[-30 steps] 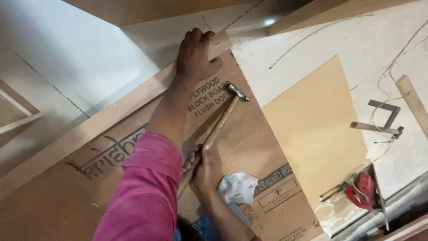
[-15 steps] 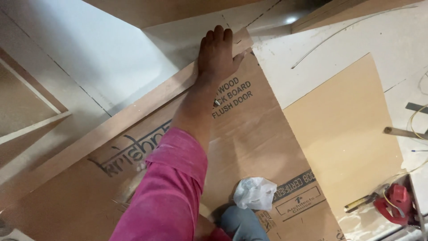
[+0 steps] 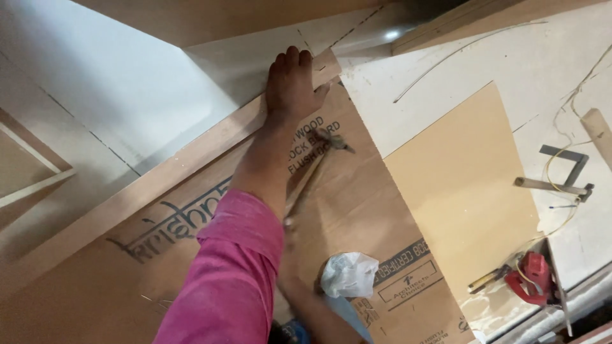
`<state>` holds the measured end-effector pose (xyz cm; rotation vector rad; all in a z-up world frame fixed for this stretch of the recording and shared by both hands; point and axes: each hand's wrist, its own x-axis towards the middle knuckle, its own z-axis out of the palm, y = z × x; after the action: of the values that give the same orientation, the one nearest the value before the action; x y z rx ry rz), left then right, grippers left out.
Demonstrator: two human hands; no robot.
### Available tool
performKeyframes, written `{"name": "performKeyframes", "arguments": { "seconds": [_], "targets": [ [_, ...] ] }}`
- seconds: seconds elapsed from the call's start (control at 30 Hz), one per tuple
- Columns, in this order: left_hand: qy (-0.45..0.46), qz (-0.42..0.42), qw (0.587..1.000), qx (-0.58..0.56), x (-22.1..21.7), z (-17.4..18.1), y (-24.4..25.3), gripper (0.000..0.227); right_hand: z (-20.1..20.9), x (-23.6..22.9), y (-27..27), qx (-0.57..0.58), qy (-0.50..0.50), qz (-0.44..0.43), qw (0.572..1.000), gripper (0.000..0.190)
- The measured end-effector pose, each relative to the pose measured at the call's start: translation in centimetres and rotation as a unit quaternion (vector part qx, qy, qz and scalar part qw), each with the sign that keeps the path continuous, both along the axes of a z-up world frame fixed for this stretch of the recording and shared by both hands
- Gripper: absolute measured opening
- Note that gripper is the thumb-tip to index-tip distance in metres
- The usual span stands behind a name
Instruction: Assembling a wooden frame onto a plywood board using glue and a hammer to secure it with nails.
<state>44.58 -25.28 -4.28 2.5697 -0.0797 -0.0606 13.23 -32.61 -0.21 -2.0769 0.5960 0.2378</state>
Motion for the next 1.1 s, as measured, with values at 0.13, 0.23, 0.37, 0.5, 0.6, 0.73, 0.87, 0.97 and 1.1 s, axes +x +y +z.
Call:
{"name": "performKeyframes", "arguments": {
  "seconds": [0.13, 0.23, 0.37, 0.5, 0.6, 0.73, 0.87, 0.97, 1.1],
  "targets": [
    [-0.014, 0.016, 0.999, -0.025, 0.0, -0.9, -0.1, 0.065, 4.0, 6.3, -6.1, -0.065, -0.009, 0.049, 0.997, 0.041],
    [-0.015, 0.012, 1.000, -0.001, 0.4, -0.2, -0.1, 0.065, 9.7, 12.5, -6.9, -0.060, 0.101, 0.068, 0.991, 0.034],
    [0.056, 0.002, 0.998, -0.014, 0.2, 0.2, -0.2, 0.065, 12.4, 14.3, -7.7, -0.149, 0.000, 0.140, 0.979, 0.030],
    [-0.004, 0.000, 1.000, -0.006, 0.1, -0.1, 0.0, 0.071, 9.5, 13.9, -9.9, -0.166, -0.108, 0.126, 0.972, 0.023],
    [0.020, 0.005, 1.000, -0.014, 0.5, 0.3, 0.1, 0.068, 10.8, 15.8, -9.6, -0.213, 0.012, 0.214, 0.953, 0.029],
    [0.010, 0.015, 0.999, -0.039, 0.2, -0.2, -0.1, 0.065, 13.7, 15.0, -8.9, -0.170, 0.009, 0.141, 0.975, 0.028],
    [0.021, 0.019, 0.999, -0.043, 0.1, 0.2, 0.0, 0.062, 8.6, 13.1, -10.9, -0.001, -0.283, 0.039, 0.958, 0.038],
    [-0.004, 0.018, 0.999, -0.037, 0.7, -0.5, 0.0, 0.064, 7.7, 13.9, -11.2, -0.118, -0.159, 0.144, 0.970, 0.040],
    [0.010, 0.028, 0.999, -0.036, 0.4, -0.3, -0.3, 0.064, 13.2, 15.3, -9.2, -0.225, 0.006, 0.177, 0.958, 0.036]
  ]
}}
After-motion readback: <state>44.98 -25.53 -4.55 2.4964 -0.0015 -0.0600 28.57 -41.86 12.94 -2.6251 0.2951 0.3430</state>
